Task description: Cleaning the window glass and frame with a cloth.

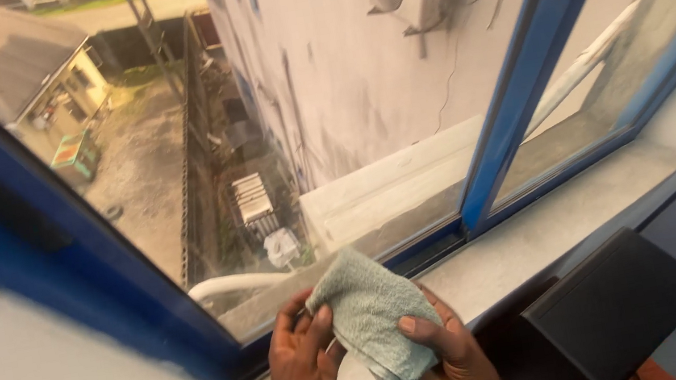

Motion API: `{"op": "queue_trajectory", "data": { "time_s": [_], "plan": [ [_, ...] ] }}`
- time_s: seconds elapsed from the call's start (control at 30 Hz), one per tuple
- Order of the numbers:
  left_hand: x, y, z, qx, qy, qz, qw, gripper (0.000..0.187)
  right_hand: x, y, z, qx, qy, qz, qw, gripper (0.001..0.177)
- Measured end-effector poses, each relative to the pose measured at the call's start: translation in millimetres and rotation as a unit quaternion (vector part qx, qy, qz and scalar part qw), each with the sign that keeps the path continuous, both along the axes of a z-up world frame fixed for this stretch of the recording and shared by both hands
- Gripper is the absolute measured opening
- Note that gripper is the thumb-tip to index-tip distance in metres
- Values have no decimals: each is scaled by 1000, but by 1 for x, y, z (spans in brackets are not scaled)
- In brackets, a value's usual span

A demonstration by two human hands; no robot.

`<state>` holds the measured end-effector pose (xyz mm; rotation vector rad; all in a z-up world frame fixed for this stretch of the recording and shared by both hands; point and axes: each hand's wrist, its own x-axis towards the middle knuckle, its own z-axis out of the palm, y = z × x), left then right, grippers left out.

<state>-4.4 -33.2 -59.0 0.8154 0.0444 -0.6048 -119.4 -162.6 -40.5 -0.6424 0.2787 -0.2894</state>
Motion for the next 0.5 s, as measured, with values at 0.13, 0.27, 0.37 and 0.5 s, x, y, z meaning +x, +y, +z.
{"op": "queue_trajectory", "data": {
  "time_s": [0.13, 0.27, 0.37, 0.5],
  "plan": [
    [11, 3, -43, 136, -98, -5, 986, 43, 2, -6, -2, 219, 139, -69, 963, 77],
    [40, 36, -80, 188, -318, 113, 922, 42, 3, -43, -2, 148, 124, -109, 975, 80],
    [98, 87, -112, 191, -386, 174, 885, 44, 4, -81, -3, 27, 62, -181, 981, 74],
    [269, 192, -232, 26, -435, 150, 887, 45, 23, -121, 26, -125, 32, -360, 924, 59]
  ]
}}
